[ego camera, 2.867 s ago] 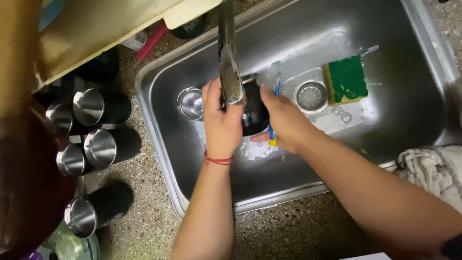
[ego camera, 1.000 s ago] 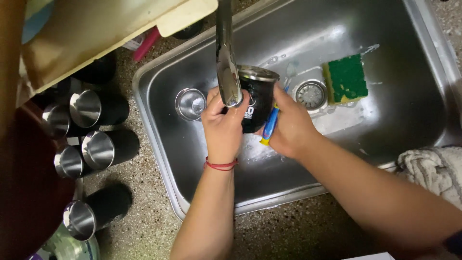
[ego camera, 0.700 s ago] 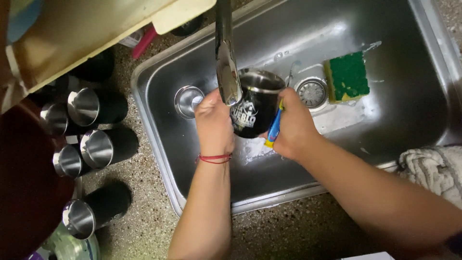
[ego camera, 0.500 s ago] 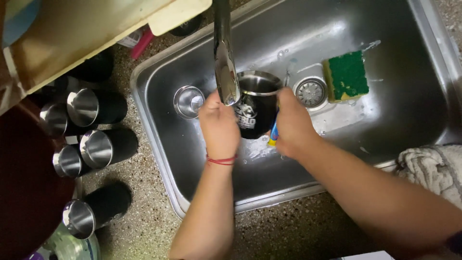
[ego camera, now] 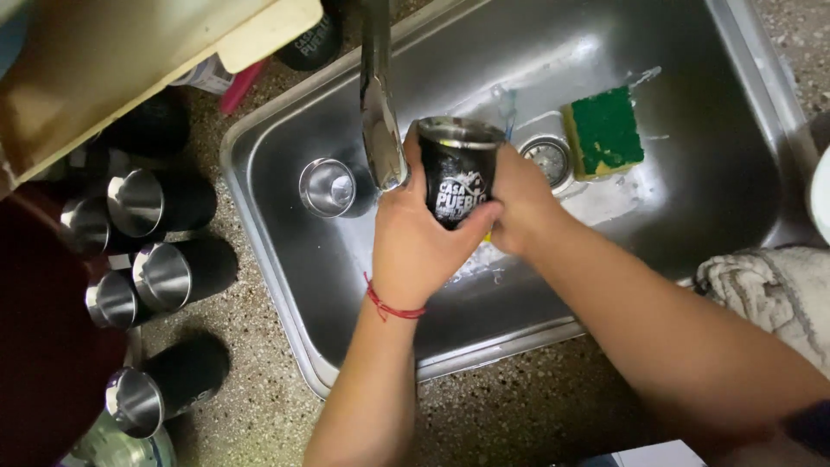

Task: The person scrubs a black cup with a toothbrush and soap, rinses it under running water, and then scrubs it again. The person repeats this process for a second cup. The person uses a toothbrush and dish soap to clean the cups in a kitchen sink.

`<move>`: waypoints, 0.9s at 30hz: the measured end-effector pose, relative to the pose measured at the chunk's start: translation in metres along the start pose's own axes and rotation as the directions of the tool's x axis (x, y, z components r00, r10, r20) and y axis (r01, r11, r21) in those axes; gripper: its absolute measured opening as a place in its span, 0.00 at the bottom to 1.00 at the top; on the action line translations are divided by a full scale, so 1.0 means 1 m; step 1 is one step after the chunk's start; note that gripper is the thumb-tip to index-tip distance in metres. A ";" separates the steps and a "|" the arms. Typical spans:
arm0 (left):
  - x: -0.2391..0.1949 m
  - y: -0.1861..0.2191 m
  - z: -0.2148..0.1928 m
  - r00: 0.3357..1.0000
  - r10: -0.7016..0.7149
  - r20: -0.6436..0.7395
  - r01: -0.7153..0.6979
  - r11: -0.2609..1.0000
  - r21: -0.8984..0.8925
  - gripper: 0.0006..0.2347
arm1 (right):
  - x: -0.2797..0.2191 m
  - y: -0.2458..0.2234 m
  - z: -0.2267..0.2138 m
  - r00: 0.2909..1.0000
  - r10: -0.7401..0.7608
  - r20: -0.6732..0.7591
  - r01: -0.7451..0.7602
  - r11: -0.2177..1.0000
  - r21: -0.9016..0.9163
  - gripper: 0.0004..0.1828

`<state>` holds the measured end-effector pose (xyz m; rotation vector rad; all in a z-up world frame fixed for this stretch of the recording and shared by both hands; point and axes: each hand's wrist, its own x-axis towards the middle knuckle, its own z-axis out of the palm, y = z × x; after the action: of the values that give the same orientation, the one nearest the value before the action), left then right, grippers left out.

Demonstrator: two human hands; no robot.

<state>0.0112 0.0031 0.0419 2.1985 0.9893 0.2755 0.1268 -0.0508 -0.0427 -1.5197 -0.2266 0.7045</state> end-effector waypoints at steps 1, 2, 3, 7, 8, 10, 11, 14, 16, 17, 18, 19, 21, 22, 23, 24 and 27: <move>0.000 -0.006 -0.003 1.000 0.002 0.000 -0.002 1.000 0.001 0.45 | 0.000 -0.005 -0.002 1.000 -0.001 -0.001 0.001 1.000 0.001 0.16; 0.000 -0.012 -0.006 0.994 -0.018 0.110 0.051 0.950 -0.307 0.35 | 0.001 -0.009 -0.003 1.000 -0.006 0.010 0.007 1.000 -0.017 0.15; 0.000 -0.019 -0.008 0.975 -0.003 0.220 0.132 0.807 -0.576 0.27 | 0.002 -0.014 -0.005 1.000 -0.011 0.021 0.012 0.999 -0.036 0.15; 0.002 -0.026 0.006 0.951 0.193 0.241 0.093 0.564 -0.821 0.50 | -0.004 -0.030 -0.010 0.999 -0.027 0.031 0.030 0.996 -0.088 0.16; 0.002 -0.028 0.012 0.956 0.217 0.197 0.063 0.503 -0.862 0.43 | -0.006 -0.034 -0.013 0.999 -0.031 0.037 0.035 0.993 -0.114 0.18; 0.000 -0.026 0.022 0.956 0.251 0.155 0.033 0.430 -0.902 0.37 | -0.011 -0.045 -0.018 0.999 -0.040 0.030 0.044 0.988 -0.146 0.19; -0.002 -0.022 0.026 0.972 0.150 0.181 0.085 0.492 -0.866 0.37 | -0.014 -0.051 -0.021 0.998 -0.047 0.029 0.051 0.984 -0.172 0.21; -0.004 -0.019 0.040 0.978 0.095 0.185 0.119 0.476 -0.871 0.36 | -0.024 -0.051 -0.031 0.982 -0.189 0.012 0.186 0.952 -0.241 0.24; -0.004 -0.027 0.052 0.980 0.123 0.159 0.098 0.403 -0.910 0.35 | -0.042 -0.054 -0.027 0.949 -0.314 0.023 0.307 0.908 -0.285 0.26; -0.004 -0.033 0.060 0.991 0.094 0.100 0.057 0.376 -0.925 0.34 | -0.055 -0.060 -0.020 0.961 -0.278 0.005 0.268 0.920 -0.286 0.27; -0.002 -0.038 0.067 0.997 0.062 0.036 0.012 0.349 -0.937 0.33 | -0.067 -0.067 -0.011 0.970 -0.245 -0.011 0.231 0.930 -0.286 0.29; -0.002 -0.037 0.065 0.997 0.069 0.032 0.007 0.337 -0.942 0.33 | -0.078 -0.074 -0.004 0.967 -0.254 -0.012 0.239 0.925 -0.297 0.29; -0.003 -0.036 0.060 0.998 -0.068 0.011 0.034 0.349 -0.936 0.29 | -0.101 -0.086 0.015 0.989 -0.141 -0.038 0.125 0.952 -0.279 0.37; -0.003 -0.042 0.051 0.997 -0.079 -0.003 0.024 0.346 -0.938 0.29 | -0.099 -0.083 0.022 0.989 -0.144 -0.021 0.132 0.950 -0.283 0.37; -0.004 -0.049 0.042 0.995 -0.097 0.018 0.060 0.448 -0.892 0.32 | -0.096 -0.079 0.029 0.999 0.027 -0.043 -0.033 0.991 -0.132 0.33; -0.004 -0.056 0.033 0.992 -0.117 0.041 0.099 0.547 -0.831 0.34 | -0.093 -0.075 0.036 0.978 0.203 -0.042 -0.202 0.979 0.027 0.30; -0.004 -0.052 0.008 0.986 -0.095 0.138 0.163 0.747 -0.645 0.43 | -0.112 -0.084 0.041 0.984 0.178 -0.031 -0.180 0.953 -0.243 0.34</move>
<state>-0.0178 0.0207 0.0013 1.4743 0.8208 0.3808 0.0397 -0.0694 0.0726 -1.7951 -0.1745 0.8371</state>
